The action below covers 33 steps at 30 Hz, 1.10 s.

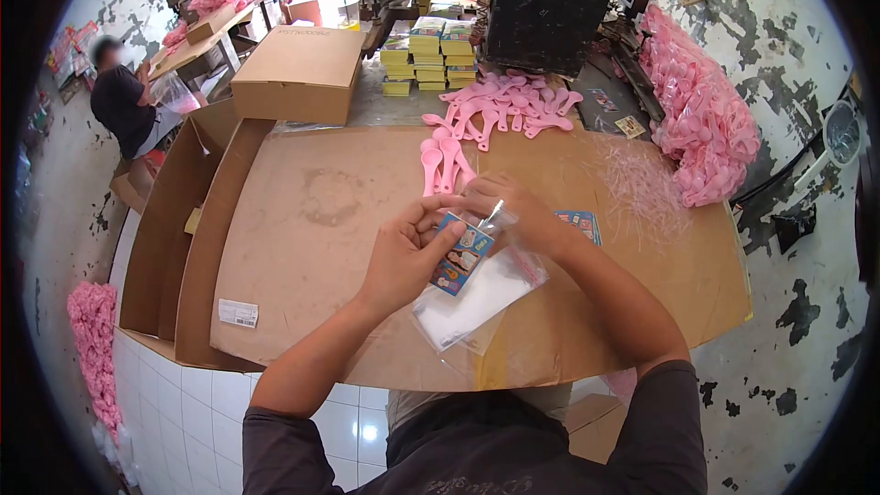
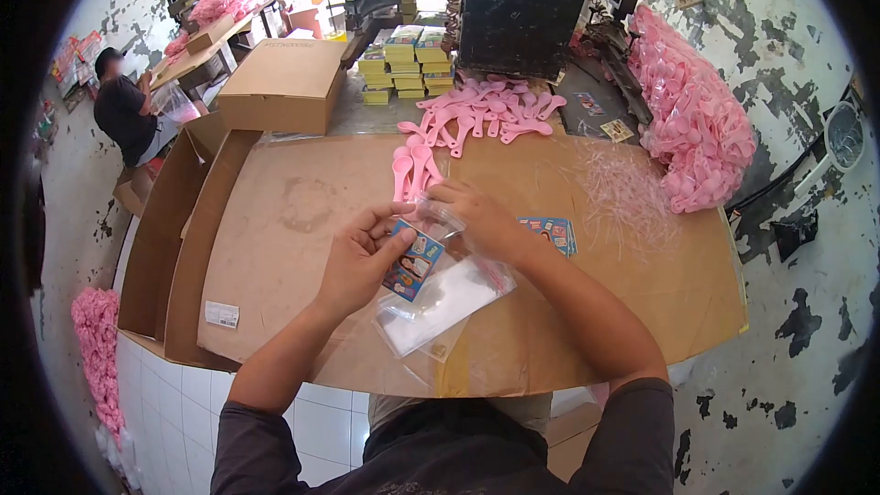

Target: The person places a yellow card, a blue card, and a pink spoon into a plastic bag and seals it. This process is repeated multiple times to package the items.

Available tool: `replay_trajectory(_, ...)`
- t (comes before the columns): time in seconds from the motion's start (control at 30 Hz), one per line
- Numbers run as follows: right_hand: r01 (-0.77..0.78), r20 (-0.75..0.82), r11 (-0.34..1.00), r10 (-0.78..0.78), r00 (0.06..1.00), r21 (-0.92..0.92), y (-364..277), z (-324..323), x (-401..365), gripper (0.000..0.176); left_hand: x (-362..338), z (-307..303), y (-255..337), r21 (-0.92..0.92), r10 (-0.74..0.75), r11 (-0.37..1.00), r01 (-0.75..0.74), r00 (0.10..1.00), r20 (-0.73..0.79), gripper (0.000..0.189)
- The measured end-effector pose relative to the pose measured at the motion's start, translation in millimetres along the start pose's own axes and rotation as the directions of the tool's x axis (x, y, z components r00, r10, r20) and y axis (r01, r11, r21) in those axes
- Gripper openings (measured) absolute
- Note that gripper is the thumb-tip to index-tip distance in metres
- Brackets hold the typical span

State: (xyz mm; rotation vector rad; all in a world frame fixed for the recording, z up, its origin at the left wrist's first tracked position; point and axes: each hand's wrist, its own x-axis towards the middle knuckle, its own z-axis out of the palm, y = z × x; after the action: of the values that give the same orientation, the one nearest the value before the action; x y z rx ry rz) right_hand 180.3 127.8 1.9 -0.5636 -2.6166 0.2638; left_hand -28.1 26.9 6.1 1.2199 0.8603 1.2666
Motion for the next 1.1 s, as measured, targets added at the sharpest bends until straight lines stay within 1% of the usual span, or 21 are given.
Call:
replay_trajectory(0.07,-0.143,-0.088,0.97,0.163,0.983,0.196,-9,-16,-3,0.021,-3,2,3,0.018,-0.047,0.999,0.047,0.999,0.019,0.036)
replay_trajectory(0.1,-0.257,-0.123,0.904,0.314,0.941,0.342,-13,-20,-8,0.021,-3,2,2,0.017,-0.058,0.998,0.057,0.998,0.034,0.036)
replay_trajectory(0.13,-0.35,-0.132,0.803,0.462,0.877,0.482,-15,-24,-14,0.021,-3,2,0,0.015,-0.068,0.998,0.068,0.996,0.049,0.036)
replay_trajectory(0.17,-0.225,-0.197,0.741,0.435,0.879,0.632,-15,-29,-21,0.021,-3,2,-1,0.013,-0.078,0.997,0.077,0.995,0.063,0.036)
replay_trajectory(0.23,0.067,-0.332,0.54,0.409,0.85,0.839,-11,-38,-35,0.022,-3,1,0,0.058,-0.137,0.989,0.133,0.987,0.083,0.037)
replay_trajectory(0.27,0.096,-0.333,0.516,0.389,0.859,0.851,-11,-42,-41,0.024,-3,1,0,0.082,-0.168,0.984,0.161,0.981,0.092,0.037)
replay_trajectory(0.33,0.154,-0.342,0.467,0.349,0.873,0.871,-12,-48,-51,0.027,-3,3,0,0.013,-0.171,0.985,0.171,0.973,0.152,0.037)
replay_trajectory(0.37,0.154,-0.327,0.443,0.345,0.88,0.883,-13,-47,-54,0.026,-3,4,0,-0.019,-0.171,0.984,0.177,0.968,0.183,0.036)
replay_trajectory(0.43,0.155,-0.3,0.394,0.337,0.893,0.906,-17,-45,-58,0.023,-4,5,-4,-0.023,-0.208,0.976,0.217,0.956,0.209,0.035)
replay_trajectory(0.53,0.102,-0.266,0.415,0.361,0.894,0.904,-18,-38,-62,0.025,-4,2,-7,0.02,-0.248,0.968,0.25,0.939,0.24,0.033)
replay_trajectory(0.63,0.112,-0.263,0.404,0.343,0.902,0.908,-20,-35,-63,0.028,-6,4,-8,0.047,-0.263,0.965,0.26,0.933,0.244,0.031)
replay_trajectory(0.73,0.044,-0.267,0.466,0.426,0.864,0.884,-35,-24,-60,0.034,-6,7,-5,0.077,-0.289,0.957,0.278,0.923,0.256,0.031)
replay_trajectory(0.77,0.024,-0.284,0.549,0.395,0.874,0.836,-38,-20,-59,0.034,-6,7,-4,0.09,-0.301,0.954,0.287,0.917,0.261,0.031)
replay_trajectory(0.83,-0.011,-0.306,0.698,0.328,0.894,0.716,-41,-14,-56,0.035,-6,7,-12,0.0,-0.246,0.967,0.255,0.933,0.262,0.031)
replay_trajectory(0.87,-0.011,-0.286,0.768,0.251,0.925,0.64,-44,-16,-53,0.034,-5,7,-15,-0.046,-0.216,0.971,0.236,0.941,0.261,0.031)
replay_trajectory(0.93,0.014,-0.219,0.883,0.101,0.97,0.47,-56,-25,-47,0.032,-6,4,-14,-0.041,-0.238,0.965,0.259,0.929,0.283,0.029)
replay_trajectory(0.97,-0.045,-0.223,0.794,0.225,0.948,0.607,-59,-26,-45,0.026,-7,3,-13,-0.039,-0.248,0.962,0.271,0.923,0.293,0.028)
replay_trajectory(1.03,-0.126,-0.168,0.543,0.46,0.872,0.83,-64,-29,-43,0.017,-6,2,-11,-0.033,-0.267,0.955,0.294,0.906,0.327,0.029)
replay_trajectory(1.1,-0.103,-0.193,0.731,0.309,0.931,0.675,-66,-41,-39,0.026,-7,2,-11,-0.039,-0.277,0.949,0.314,0.884,0.376,0.031)
